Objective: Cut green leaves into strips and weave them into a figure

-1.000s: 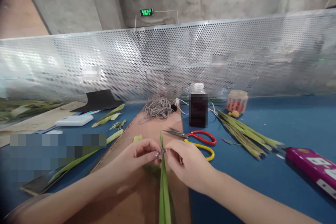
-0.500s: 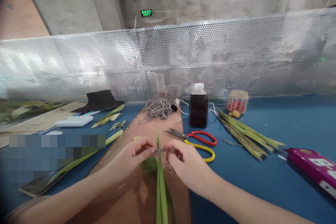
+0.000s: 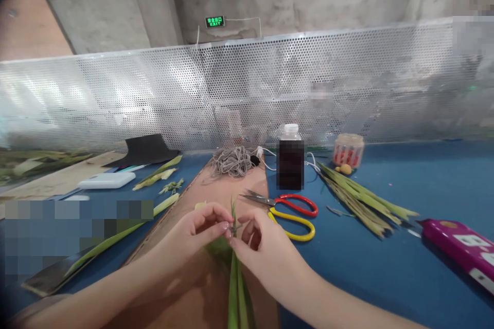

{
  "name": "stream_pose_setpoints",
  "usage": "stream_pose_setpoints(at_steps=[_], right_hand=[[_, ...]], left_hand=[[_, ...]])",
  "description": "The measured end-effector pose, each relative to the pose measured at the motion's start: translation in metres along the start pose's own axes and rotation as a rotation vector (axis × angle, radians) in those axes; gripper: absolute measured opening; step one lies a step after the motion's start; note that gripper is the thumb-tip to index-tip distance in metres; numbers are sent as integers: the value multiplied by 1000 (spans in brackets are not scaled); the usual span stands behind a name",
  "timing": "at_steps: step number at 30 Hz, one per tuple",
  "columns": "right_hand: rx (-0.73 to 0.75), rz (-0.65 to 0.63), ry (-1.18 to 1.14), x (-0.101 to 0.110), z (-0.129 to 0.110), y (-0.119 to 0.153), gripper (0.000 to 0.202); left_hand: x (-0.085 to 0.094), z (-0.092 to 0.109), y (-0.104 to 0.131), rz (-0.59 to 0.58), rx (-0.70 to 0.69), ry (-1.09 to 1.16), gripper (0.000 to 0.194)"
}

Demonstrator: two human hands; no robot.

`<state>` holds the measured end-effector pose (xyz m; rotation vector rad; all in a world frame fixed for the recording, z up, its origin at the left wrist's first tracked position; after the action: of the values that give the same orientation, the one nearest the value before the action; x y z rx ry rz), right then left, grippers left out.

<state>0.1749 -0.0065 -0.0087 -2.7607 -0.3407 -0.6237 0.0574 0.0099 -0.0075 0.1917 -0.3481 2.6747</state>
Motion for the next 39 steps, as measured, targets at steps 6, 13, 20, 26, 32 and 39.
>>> stream_pose_setpoints(at_steps=[6,13,20,26,32,39], right_hand=[[-29,-48,-87,-4,2,0,22],[-170,-133,-471,-10,6,-4,24],[-251,-155,-595,-14,14,0,24],[-231,-150,-446,-12,20,-2,20],[-85,-84,-192,-3,9,-2,16],[-2,-37,-19,2,4,0,17]], left_hand=[[-1,-1,2,5,11,16,10],[-1,-3,2,9,41,69,8],[-2,-5,1,-19,24,82,10],[-5,0,1,-68,30,66,9],[-6,-5,4,-134,129,186,26],[-5,-4,-1,-89,62,146,14]])
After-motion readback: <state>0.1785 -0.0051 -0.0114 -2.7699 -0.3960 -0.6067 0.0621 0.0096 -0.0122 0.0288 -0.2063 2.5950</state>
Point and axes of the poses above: each hand's wrist, its own y-axis away from the middle knuckle, its own x-axis out of the back of the hand, z = x × y, the point moved 7 cm from there along -y, towards the middle knuckle
